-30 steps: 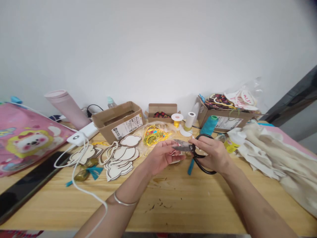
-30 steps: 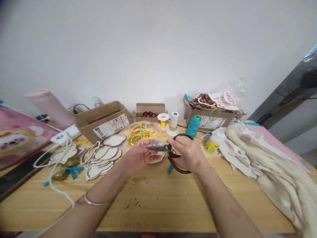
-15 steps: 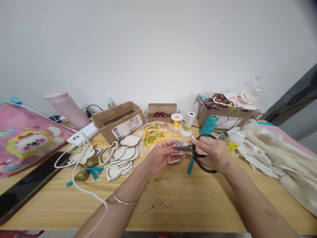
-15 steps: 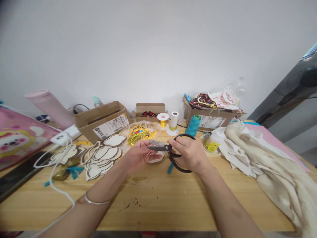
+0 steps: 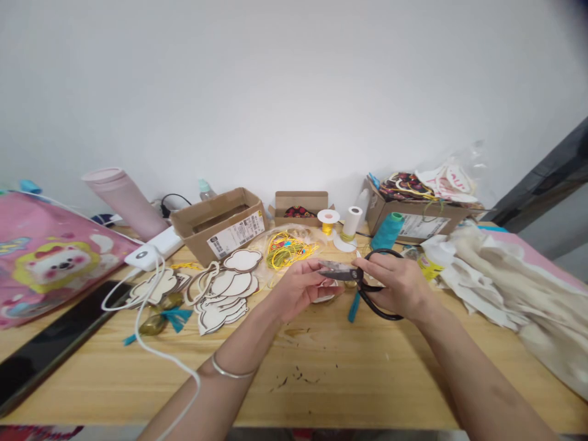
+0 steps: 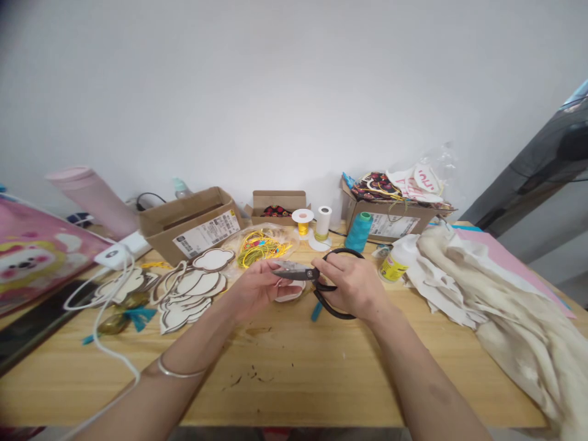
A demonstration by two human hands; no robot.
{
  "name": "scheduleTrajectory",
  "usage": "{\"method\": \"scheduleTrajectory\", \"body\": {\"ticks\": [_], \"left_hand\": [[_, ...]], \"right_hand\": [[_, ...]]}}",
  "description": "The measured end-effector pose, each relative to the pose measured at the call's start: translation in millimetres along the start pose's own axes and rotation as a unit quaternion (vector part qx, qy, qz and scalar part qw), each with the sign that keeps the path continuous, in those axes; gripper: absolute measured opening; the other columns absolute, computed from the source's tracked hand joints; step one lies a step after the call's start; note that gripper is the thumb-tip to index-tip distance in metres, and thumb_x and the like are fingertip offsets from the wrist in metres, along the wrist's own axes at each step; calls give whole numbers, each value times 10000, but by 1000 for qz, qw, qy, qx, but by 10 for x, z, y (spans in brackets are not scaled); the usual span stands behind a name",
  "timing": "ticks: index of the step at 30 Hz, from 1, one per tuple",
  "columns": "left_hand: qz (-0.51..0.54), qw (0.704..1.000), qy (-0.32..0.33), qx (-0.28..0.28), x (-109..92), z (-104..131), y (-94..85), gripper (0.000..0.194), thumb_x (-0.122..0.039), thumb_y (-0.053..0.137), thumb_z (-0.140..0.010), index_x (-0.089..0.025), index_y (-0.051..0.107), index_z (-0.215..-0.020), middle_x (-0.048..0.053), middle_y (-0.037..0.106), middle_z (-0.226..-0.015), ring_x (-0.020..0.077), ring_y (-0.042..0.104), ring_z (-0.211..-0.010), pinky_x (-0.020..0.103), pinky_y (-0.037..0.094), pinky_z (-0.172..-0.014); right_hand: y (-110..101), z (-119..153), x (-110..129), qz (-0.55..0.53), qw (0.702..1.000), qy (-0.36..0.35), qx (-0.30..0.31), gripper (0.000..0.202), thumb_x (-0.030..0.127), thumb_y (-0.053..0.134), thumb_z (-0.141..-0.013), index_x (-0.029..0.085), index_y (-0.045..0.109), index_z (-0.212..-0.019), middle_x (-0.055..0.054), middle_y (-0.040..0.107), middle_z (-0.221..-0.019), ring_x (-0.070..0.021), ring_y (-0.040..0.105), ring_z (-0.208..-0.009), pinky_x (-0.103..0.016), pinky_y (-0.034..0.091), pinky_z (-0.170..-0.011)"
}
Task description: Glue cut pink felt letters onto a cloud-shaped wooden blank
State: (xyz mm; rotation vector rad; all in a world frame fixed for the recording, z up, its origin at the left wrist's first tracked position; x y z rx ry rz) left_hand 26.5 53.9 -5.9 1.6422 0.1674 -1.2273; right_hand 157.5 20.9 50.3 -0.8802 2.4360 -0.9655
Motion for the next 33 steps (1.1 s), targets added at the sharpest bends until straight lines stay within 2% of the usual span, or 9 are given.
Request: {"method": "scheduleTrajectory", "body": {"ticks": [8, 11, 13, 15, 18, 21, 25, 29, 33], "left_hand": [[12, 1000, -8, 0, 16, 14, 5, 152, -164, 710, -643, -108, 650, -771, -14, 534, -587, 89, 532, -599, 338, 470, -794], [4, 1000, -2, 13, 7, 26, 42, 130, -192, 691, -680, -109, 648, -770, -8, 535, -623, 91, 533, -617, 338, 473, -794], [-7, 1000, 2, 13, -9, 32, 66, 120, -214, 685, -691, -107, 642, -726, 0, 540, -652, 98, 546, -644, 328, 478, -784], [-14, 1000, 4, -1, -32, 37, 79, 132, -227, 689, -689, -105, 639, -698, 3, 543, -652, 99, 552, -646, 318, 483, -774], [-22, 999, 10, -28, -62, 38, 84, 147, -234, 709, -666, -103, 647, -692, 2, 550, -623, 97, 550, -627, 308, 493, -755], [-34, 998, 24, -39, -63, 29, 73, 137, -234, 706, -671, -110, 656, -701, 12, 578, -644, 101, 561, -646, 292, 497, -745], [-67, 996, 35, -48, -17, 7, 24, 142, -250, 682, -701, -121, 670, -760, 25, 619, -715, 101, 574, -686, 276, 489, -767], [-106, 993, 30, -53, 23, -3, 5, 181, -293, 673, -708, -125, 673, -774, 41, 650, -774, 120, 595, -740, 293, 471, -812], [-120, 991, 31, -53, 29, -1, 17, 188, -305, 679, -698, -126, 674, -757, 43, 662, -770, 123, 601, -731, 284, 469, -797]], "right_hand": [[-31, -8, 33, -7, 1000, -8, -27, 174, 145, 503, -741, 157, 636, -853, -7, 555, -553, -104, 496, -500, -209, 346, -448], [-29, 15, -22, -84, 993, 56, -62, 159, 164, 527, -737, 182, 646, -841, 11, 536, -533, -89, 475, -468, -199, 346, -429], [-38, 57, -153, -148, 968, 172, -110, 121, 209, 582, -721, 191, 651, -819, 22, 516, -521, -87, 454, -450, -203, 359, -426], [-46, 115, -283, -206, 919, 295, -161, 135, 267, 626, -700, 191, 650, -809, 25, 518, -531, -90, 447, -445, -213, 375, -422], [2, 106, -336, -316, 847, 393, -167, 182, 341, 634, -684, 184, 643, -775, 26, 523, -526, -85, 431, -419, -215, 371, -391], [104, 15, -250, -420, 801, 411, -110, 205, 360, 678, -629, 177, 636, -710, 44, 483, -468, -67, 390, -378, -204, 355, -361], [257, -9, -122, -495, 772, 394, -59, 257, 346, 743, -554, 180, 650, -728, 29, 540, -524, -93, 488, -455, -217, 419, -421], [371, 58, -92, -534, 748, 391, -46, 311, 357, 744, -565, 184, 653, -808, 13, 582, -588, -108, 543, -536, -230, 453, -487], [379, 91, -120, -545, 728, 412, -54, 328, 352, 744, -570, 184, 631, -828, 21, 571, -599, -90, 515, -507, -210, 422, -449]]}}
Point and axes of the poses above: each hand's wrist, its own z-axis away from the middle knuckle, its own y-axis out of the palm, x = y × z, the point moved 6 cm from there along -z, towards the middle knuckle
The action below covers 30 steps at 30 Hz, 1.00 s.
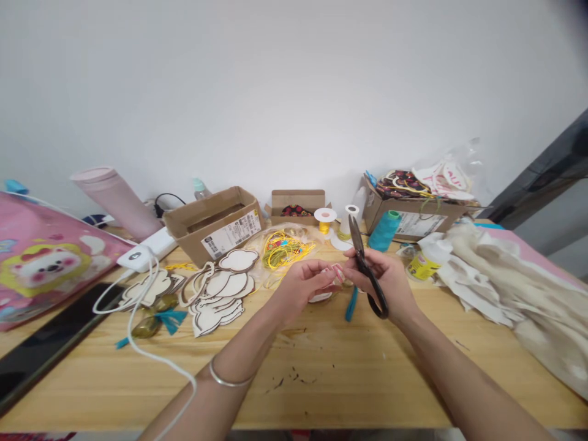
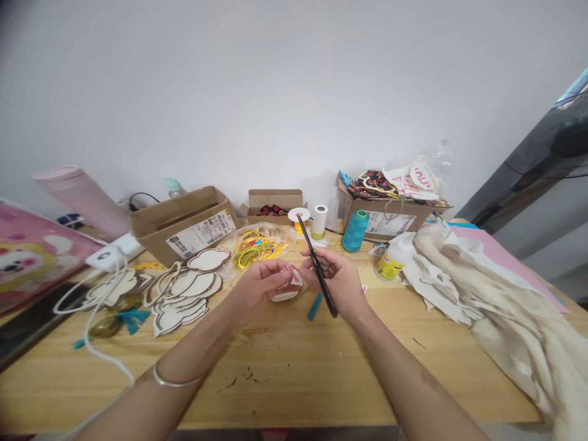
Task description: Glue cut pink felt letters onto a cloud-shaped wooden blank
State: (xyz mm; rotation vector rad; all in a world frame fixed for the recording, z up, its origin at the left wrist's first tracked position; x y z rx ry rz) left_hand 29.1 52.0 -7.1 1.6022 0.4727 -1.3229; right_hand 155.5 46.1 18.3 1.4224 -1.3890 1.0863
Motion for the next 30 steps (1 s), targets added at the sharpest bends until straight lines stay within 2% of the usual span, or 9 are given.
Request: {"method": "scheduleTrajectory", "body": {"ticks": [6, 11, 16, 21, 24, 27, 30], "left_hand": [[0, 1000, 11, -20, 21, -21, -44, 231, -266, 726, -648, -144, 671, -837, 56, 686, -848, 136, 619, -758, 282, 474, -763], [8, 995, 43, -87, -5, -40, -150, 276, -192, 762, -588, -151, 663, -842, 24, 681, -775, 104, 611, -708, 236, 471, -726], [12, 989, 62, -130, -63, -31, -195, 302, -187, 755, -586, -147, 657, -868, 16, 674, -748, 104, 612, -707, 246, 475, -745], [3, 989, 69, -130, -63, -36, -204, 298, -189, 749, -589, -155, 654, -870, -9, 647, -714, 86, 594, -682, 240, 478, -735], [-31, 990, 64, -124, -38, -45, -205, 308, -188, 746, -591, -160, 654, -884, -11, 642, -711, 83, 588, -668, 223, 472, -696], [-60, 991, 60, -108, -30, -50, -170, 292, -193, 747, -588, -158, 657, -863, 8, 666, -750, 100, 600, -691, 230, 469, -692], [-67, 991, 59, -96, -33, -46, -130, 263, -212, 745, -598, -160, 662, -842, 19, 682, -767, 110, 608, -701, 238, 469, -699]], "right_hand": [[-65, -21, -26, -25, 999, 23, -31, 327, 306, 758, -555, 171, 605, -810, 35, 547, -596, -54, 444, -460, -175, 344, -395], [-129, -35, -71, -54, 995, 36, -81, 361, 294, 766, -537, 169, 607, -835, 36, 551, -612, -39, 399, -432, -177, 314, -378], [-71, -27, -90, -60, 994, 56, -69, 351, 311, 755, -550, 174, 603, -835, 62, 518, -564, -38, 382, -414, -180, 294, -369], [-65, -31, -89, -48, 994, 67, -73, 349, 340, 740, -578, 168, 606, -851, 70, 490, -531, -41, 391, -418, -181, 314, -384], [-86, -43, -67, -40, 995, 49, -74, 375, 310, 768, -537, 183, 620, -857, 46, 554, -601, -65, 473, -489, -193, 387, -446], [-65, -52, -54, -16, 998, 25, -48, 366, 267, 793, -494, 192, 641, -818, 13, 616, -677, -99, 546, -590, -225, 450, -547], [-9, -49, -68, -6, 1000, 24, -19, 335, 278, 793, -488, 188, 650, -777, 0, 628, -658, -115, 555, -589, -242, 457, -546]]}}
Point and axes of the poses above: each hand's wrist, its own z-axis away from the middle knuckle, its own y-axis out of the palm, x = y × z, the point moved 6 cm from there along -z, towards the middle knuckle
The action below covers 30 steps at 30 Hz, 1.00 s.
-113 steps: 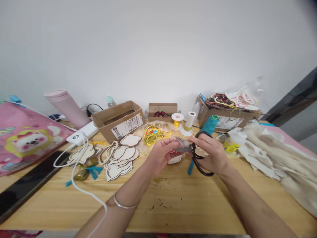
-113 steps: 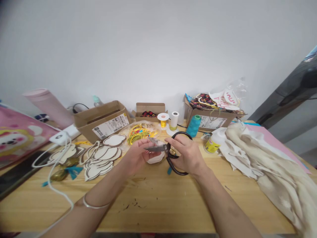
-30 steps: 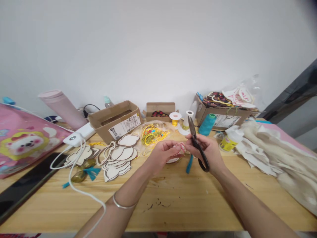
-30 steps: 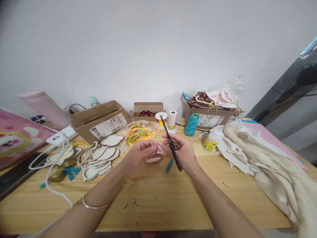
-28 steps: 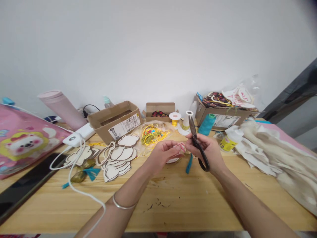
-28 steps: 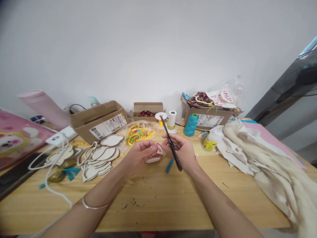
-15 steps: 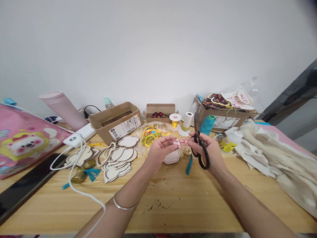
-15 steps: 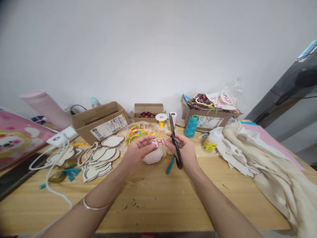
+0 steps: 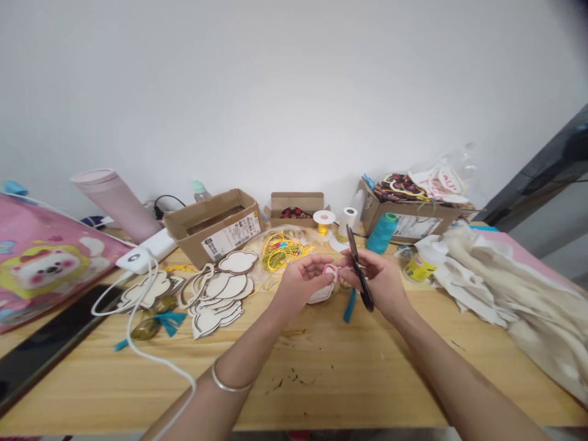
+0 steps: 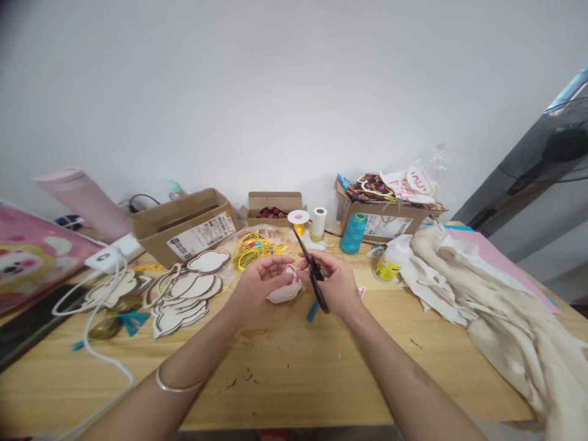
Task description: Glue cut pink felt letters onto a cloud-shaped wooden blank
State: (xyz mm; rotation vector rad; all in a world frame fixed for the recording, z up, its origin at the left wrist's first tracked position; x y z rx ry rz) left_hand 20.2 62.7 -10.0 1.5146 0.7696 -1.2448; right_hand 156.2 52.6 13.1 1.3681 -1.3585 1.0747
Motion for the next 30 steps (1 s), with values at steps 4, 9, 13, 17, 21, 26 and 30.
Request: {"method": "scheduleTrajectory", "body": {"ticks": [4, 9, 13, 17, 21, 26, 30], "left_hand": [[36, 999, 2, -13, 22, 14, 0, 242, -234, 737, -621, -170, 668, -844, 16, 687, -783, 101, 607, -703, 228, 462, -704], [77, 997, -16, 2, 103, 23, 52, 250, -253, 718, -649, -152, 668, -872, 46, 687, -849, 131, 616, -771, 279, 459, -788], [95, 995, -21, 1, 78, 41, 97, 202, -277, 713, -650, -133, 666, -785, 37, 678, -760, 125, 612, -714, 294, 469, -790], [138, 990, -8, -31, -11, 49, 60, 208, -270, 732, -618, -129, 642, -742, 13, 655, -711, 101, 598, -649, 245, 489, -690], [78, 997, -12, -22, -43, 52, 52, 199, -264, 728, -624, -130, 622, -727, -4, 636, -640, 82, 569, -560, 211, 478, -584], [36, 999, -25, 27, 20, 47, 114, 210, -281, 729, -625, -143, 633, -750, 4, 652, -660, 101, 586, -581, 232, 483, -597], [76, 995, -39, 44, 93, 45, 134, 229, -280, 705, -666, -144, 663, -845, 41, 681, -801, 111, 609, -710, 258, 471, -745]], "right_hand": [[43, 22, -70, -55, 997, 50, -4, 374, 289, 802, -465, 180, 632, -779, 27, 596, -600, -87, 518, -512, -215, 425, -479], [41, 57, -153, -105, 988, 107, -33, 418, 320, 789, -494, 176, 609, -843, 33, 584, -642, -61, 484, -464, -193, 378, -432], [77, 75, -130, -115, 988, 104, -20, 398, 299, 788, -494, 188, 604, -829, 39, 580, -644, -67, 501, -487, -200, 389, -457], [131, 80, -90, -92, 991, 95, 19, 381, 292, 784, -499, 182, 596, -812, 49, 563, -602, -64, 478, -463, -202, 370, -439], [76, 62, -78, -74, 993, 90, 2, 368, 344, 744, -566, 178, 582, -852, 57, 541, -579, -57, 443, -413, -203, 346, -401], [47, 57, -62, -89, 993, 82, -4, 395, 300, 776, -507, 171, 575, -822, 60, 542, -590, -56, 453, -431, -193, 360, -402], [0, 64, -94, -122, 988, 77, -60, 376, 300, 747, -563, 189, 548, -861, 55, 561, -620, -82, 511, -482, -218, 439, -450]]}}
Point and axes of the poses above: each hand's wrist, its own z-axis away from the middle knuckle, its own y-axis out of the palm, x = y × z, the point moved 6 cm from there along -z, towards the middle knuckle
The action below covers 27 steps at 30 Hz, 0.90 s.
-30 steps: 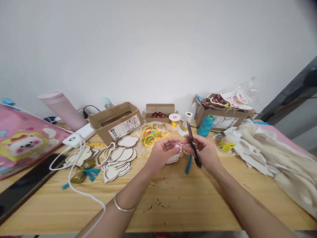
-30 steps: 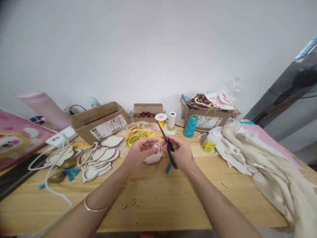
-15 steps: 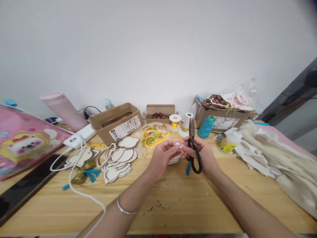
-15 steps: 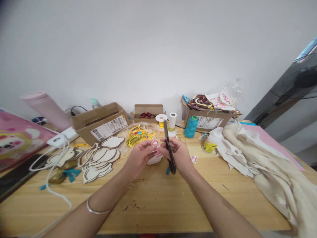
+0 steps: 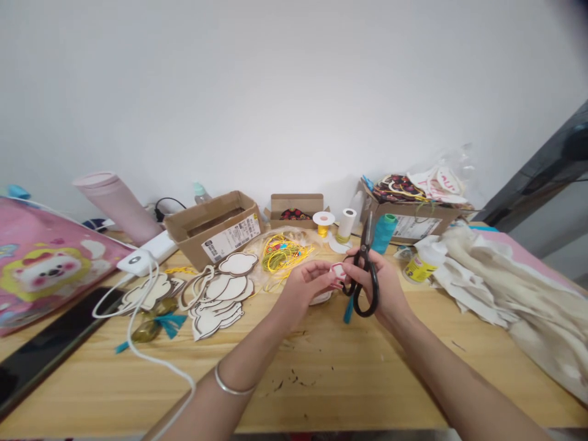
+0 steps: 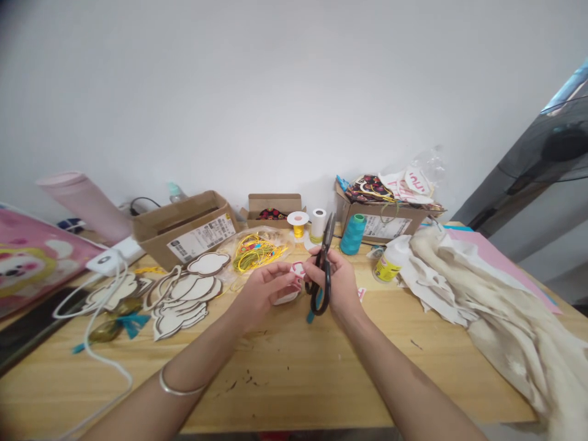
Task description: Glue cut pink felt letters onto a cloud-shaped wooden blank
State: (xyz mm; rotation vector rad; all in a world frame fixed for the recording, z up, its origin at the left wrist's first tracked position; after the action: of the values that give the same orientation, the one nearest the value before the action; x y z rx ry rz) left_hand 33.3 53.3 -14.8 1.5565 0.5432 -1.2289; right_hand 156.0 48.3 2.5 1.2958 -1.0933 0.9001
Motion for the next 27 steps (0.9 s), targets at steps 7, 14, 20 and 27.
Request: {"method": "scheduleTrajectory", "body": {"ticks": [7, 14, 20, 27], "left_hand": [[42, 999, -20, -25, -11, 22, 9, 202, -295, 728, -630, -137, 679, -746, 40, 669, -782, 116, 597, -720, 286, 459, -795], [63, 995, 20, -69, -86, -3, -84, 170, -263, 709, -644, -130, 673, -744, 29, 655, -778, 95, 576, -701, 254, 480, -761], [51, 988, 62, -133, -146, -13, -224, 181, -255, 721, -630, -121, 649, -728, 8, 622, -714, 75, 555, -638, 235, 491, -696], [46, 978, 92, -184, -206, -21, -347, 219, -268, 737, -602, -125, 626, -725, -16, 601, -653, 78, 556, -624, 235, 479, -694]], "right_hand": [[-5, -9, -19, -13, 1000, -16, 1, 338, 287, 734, -595, 190, 553, -864, 56, 551, -604, -88, 533, -513, -210, 451, -474], [40, -10, -93, 24, 998, 29, 44, 338, 345, 716, -622, 186, 542, -863, 72, 482, -509, -75, 438, -427, -200, 363, -396], [-49, -80, -49, 56, 998, 10, 27, 375, 414, 713, -601, 178, 572, -857, 98, 367, -451, -41, 288, -384, -186, 221, -364], [-37, -85, 201, 169, 980, -58, 88, 384, 386, 760, -509, 188, 607, -800, 37, 473, -589, -88, 415, -521, -220, 328, -468]]}}
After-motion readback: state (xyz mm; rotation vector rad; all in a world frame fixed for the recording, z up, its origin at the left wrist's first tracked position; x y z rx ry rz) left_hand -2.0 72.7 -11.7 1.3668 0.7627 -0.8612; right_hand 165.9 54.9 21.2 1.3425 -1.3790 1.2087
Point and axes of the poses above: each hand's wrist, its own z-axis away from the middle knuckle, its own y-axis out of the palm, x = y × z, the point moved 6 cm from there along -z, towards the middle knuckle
